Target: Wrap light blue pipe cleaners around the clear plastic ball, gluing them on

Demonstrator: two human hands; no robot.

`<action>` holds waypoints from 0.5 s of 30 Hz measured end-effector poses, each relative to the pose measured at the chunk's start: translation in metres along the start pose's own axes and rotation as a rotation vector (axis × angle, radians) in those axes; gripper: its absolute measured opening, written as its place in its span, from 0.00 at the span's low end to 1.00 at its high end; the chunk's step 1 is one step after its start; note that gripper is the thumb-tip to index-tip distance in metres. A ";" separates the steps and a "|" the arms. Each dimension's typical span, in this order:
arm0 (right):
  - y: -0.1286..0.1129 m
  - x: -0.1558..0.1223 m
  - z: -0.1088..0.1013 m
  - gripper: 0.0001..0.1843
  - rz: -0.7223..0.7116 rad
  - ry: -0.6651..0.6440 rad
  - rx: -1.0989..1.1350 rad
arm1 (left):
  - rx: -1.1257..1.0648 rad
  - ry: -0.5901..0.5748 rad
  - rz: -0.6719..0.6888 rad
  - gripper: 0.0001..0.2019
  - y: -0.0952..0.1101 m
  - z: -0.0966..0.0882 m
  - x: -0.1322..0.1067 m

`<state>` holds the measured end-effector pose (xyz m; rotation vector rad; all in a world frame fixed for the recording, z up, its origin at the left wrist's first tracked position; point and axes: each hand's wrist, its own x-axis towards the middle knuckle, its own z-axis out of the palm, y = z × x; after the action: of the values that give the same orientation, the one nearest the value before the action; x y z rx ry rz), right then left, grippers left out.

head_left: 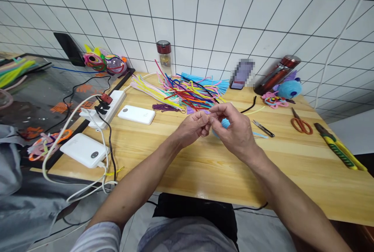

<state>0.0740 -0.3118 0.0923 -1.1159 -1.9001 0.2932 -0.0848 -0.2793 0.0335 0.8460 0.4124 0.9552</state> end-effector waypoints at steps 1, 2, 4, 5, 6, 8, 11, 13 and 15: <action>0.000 0.000 0.000 0.08 0.016 -0.008 0.027 | 0.001 -0.010 -0.004 0.32 0.000 0.000 0.000; 0.001 0.000 0.000 0.08 0.030 -0.016 0.054 | 0.003 -0.017 -0.009 0.32 0.000 0.000 0.000; 0.001 -0.001 -0.001 0.08 0.053 -0.028 0.103 | 0.009 -0.018 -0.017 0.32 0.000 0.000 -0.001; 0.002 -0.002 -0.001 0.08 0.063 -0.032 0.121 | 0.014 -0.016 -0.022 0.32 -0.001 0.000 -0.001; 0.002 -0.002 -0.001 0.08 0.072 -0.035 0.133 | 0.019 -0.017 -0.027 0.32 -0.001 0.000 -0.002; 0.003 -0.003 0.000 0.09 0.089 -0.041 0.144 | 0.023 -0.021 -0.033 0.32 -0.001 0.000 -0.002; 0.004 -0.005 0.003 0.11 0.109 -0.040 0.167 | 0.013 -0.030 -0.034 0.31 -0.003 0.000 -0.002; 0.004 -0.006 0.005 0.11 0.127 -0.036 0.193 | -0.003 -0.030 -0.041 0.30 -0.004 0.000 -0.001; 0.004 -0.007 0.008 0.11 0.148 -0.040 0.222 | -0.023 -0.035 -0.052 0.30 -0.005 -0.001 -0.001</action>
<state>0.0719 -0.3130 0.0817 -1.1071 -1.7728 0.5980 -0.0830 -0.2809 0.0295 0.8264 0.3911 0.8947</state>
